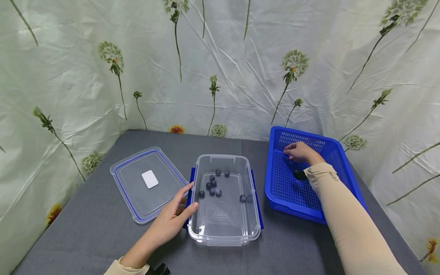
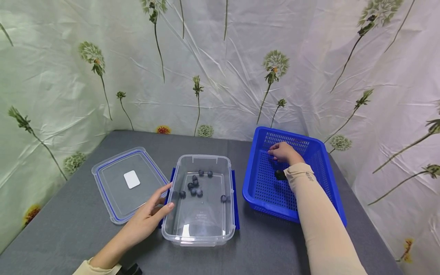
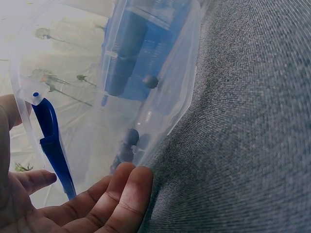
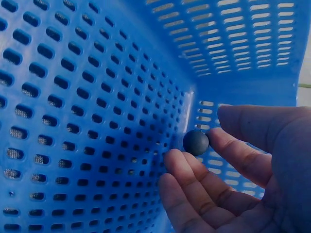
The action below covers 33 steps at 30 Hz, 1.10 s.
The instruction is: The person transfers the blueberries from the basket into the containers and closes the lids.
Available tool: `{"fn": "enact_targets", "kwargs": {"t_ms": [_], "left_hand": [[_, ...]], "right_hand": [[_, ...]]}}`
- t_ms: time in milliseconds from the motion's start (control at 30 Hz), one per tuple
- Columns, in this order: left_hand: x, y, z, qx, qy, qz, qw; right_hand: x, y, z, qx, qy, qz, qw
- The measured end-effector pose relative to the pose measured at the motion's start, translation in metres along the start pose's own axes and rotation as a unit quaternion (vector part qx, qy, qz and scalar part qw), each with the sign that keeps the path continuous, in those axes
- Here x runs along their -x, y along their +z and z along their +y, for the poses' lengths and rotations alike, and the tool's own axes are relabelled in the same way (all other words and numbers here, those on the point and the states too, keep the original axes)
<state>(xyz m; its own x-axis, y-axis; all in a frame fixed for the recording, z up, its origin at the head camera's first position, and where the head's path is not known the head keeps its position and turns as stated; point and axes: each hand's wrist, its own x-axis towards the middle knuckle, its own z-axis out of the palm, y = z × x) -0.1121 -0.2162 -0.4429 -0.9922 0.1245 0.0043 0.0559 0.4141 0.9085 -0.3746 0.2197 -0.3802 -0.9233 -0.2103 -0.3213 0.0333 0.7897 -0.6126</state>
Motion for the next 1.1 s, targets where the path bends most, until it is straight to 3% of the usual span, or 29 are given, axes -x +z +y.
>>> {"fn": "enact_targets", "kwargs": {"t_ms": [367,833,1100], "left_hand": [[0.001,-0.001,0.001,0.001,-0.003,-0.001,1.0000],[0.001,0.002,-0.001,-0.001,-0.008,0.007,0.9999],[0.001,0.003,-0.002,-0.009,-0.011,0.018,0.9998]], "right_hand": [[0.019,0.000,-0.011,0.046,-0.033,0.027,0.998],[0.037,0.000,-0.012,0.012,-0.050,0.038,0.998],[0.053,0.002,-0.017,0.013,-0.085,0.041,0.995]]}}
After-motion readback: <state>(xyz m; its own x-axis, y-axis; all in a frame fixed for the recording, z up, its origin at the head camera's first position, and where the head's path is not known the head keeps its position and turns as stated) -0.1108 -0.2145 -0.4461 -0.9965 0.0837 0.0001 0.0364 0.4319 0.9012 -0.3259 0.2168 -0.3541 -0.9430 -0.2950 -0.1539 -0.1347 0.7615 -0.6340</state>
